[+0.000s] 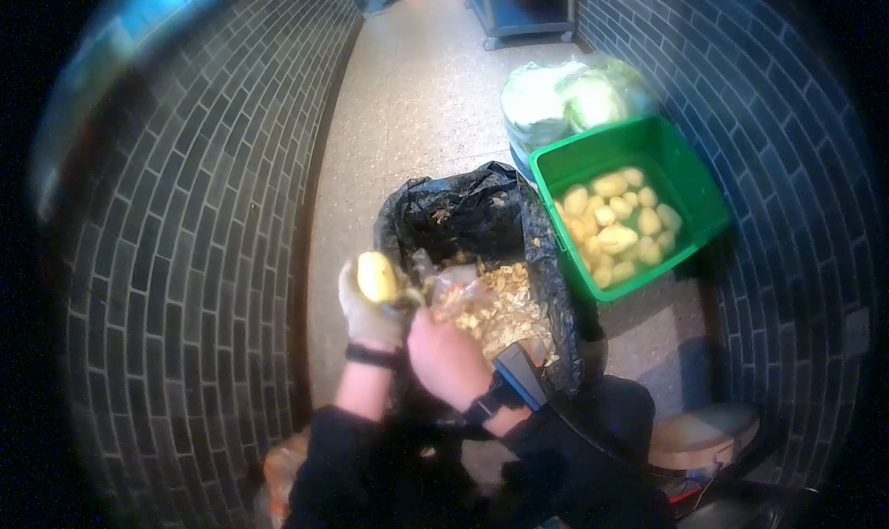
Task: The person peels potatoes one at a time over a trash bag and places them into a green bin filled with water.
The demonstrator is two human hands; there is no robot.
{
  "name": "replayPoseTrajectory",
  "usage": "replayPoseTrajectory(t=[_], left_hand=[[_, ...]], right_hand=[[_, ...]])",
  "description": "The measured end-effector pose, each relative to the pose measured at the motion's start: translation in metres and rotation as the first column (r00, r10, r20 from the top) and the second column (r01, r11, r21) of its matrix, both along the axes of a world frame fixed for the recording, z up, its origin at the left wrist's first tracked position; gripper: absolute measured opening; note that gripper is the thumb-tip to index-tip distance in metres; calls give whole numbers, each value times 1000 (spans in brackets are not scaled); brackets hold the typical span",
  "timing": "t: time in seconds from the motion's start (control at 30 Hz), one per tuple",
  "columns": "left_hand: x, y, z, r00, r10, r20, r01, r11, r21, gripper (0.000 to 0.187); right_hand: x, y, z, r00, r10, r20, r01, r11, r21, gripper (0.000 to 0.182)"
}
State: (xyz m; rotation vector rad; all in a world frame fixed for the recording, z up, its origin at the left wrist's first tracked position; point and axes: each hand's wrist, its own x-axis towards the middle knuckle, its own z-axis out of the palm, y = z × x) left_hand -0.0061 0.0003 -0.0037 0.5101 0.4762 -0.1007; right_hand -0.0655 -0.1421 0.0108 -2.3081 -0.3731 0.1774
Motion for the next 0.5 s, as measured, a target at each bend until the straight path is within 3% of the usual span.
replayPoseTrajectory(t=[0.03, 0.2, 0.27, 0.43, 0.5], left_hand=[[6, -11, 8, 987, 155, -44, -154, 988, 32, 48], [10, -7, 5, 987, 162, -15, -160, 984, 77, 46], [13, -6, 2, 985, 172, -13, -170, 981, 91, 45], [6, -17, 0, 997, -64, 46, 61, 996, 65, 35], [4, -26, 0, 997, -61, 47, 55, 991, 123, 37]], right_hand=[[-4, 2, 0, 999, 22, -47, -21, 1000, 17, 21], [5, -8, 2, 1000, 17, 11, -18, 994, 112, 22], [14, -15, 6, 990, -100, 99, 94, 993, 69, 21], [33, -35, 20, 978, -189, 86, 173, 971, 163, 18], [34, -36, 19, 975, -194, 113, 171, 968, 183, 18]])
